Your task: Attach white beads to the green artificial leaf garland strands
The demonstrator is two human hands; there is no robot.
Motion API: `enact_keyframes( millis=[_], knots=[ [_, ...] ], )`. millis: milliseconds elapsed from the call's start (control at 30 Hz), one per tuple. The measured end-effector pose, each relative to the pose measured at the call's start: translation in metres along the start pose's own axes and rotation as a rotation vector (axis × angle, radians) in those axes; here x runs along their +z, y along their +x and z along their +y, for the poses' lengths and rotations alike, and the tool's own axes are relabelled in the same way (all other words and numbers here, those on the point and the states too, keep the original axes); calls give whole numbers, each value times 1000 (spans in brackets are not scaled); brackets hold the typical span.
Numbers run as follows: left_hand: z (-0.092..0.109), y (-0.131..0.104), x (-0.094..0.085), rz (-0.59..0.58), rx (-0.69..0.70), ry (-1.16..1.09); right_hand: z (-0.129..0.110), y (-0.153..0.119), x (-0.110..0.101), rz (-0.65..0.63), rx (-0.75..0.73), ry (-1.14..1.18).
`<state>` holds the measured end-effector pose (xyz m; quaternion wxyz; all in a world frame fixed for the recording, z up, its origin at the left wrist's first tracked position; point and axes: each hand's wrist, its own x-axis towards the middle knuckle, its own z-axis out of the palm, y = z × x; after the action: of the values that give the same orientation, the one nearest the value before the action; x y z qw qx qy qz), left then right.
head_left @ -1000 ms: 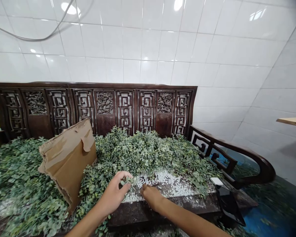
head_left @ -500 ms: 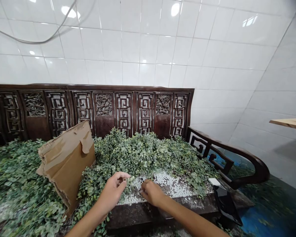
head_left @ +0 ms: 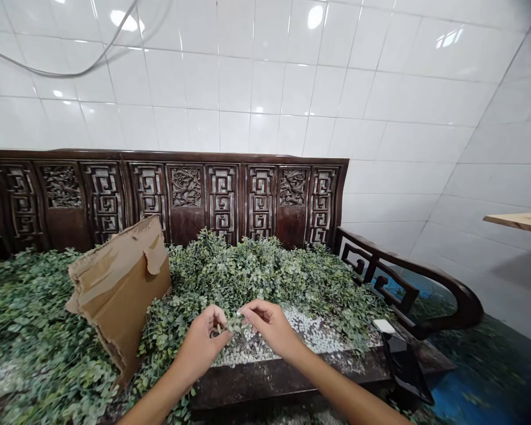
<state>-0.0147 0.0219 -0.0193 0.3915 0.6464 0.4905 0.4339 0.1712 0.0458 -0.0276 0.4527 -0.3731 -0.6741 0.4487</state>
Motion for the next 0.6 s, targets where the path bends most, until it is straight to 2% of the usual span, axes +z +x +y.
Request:
enact_keyframes(
  millis=[233,467,600],
  knots=[
    [-1,-2,0,-44,-13,5,1,-4,7,-23,-4,90],
    [12,-7,-3,-79,123,191,-19,-8,5,169,-252,-246],
    [14,-11,1,-81,170,232,-31,-12,7,104,-332,-294]
  ],
)
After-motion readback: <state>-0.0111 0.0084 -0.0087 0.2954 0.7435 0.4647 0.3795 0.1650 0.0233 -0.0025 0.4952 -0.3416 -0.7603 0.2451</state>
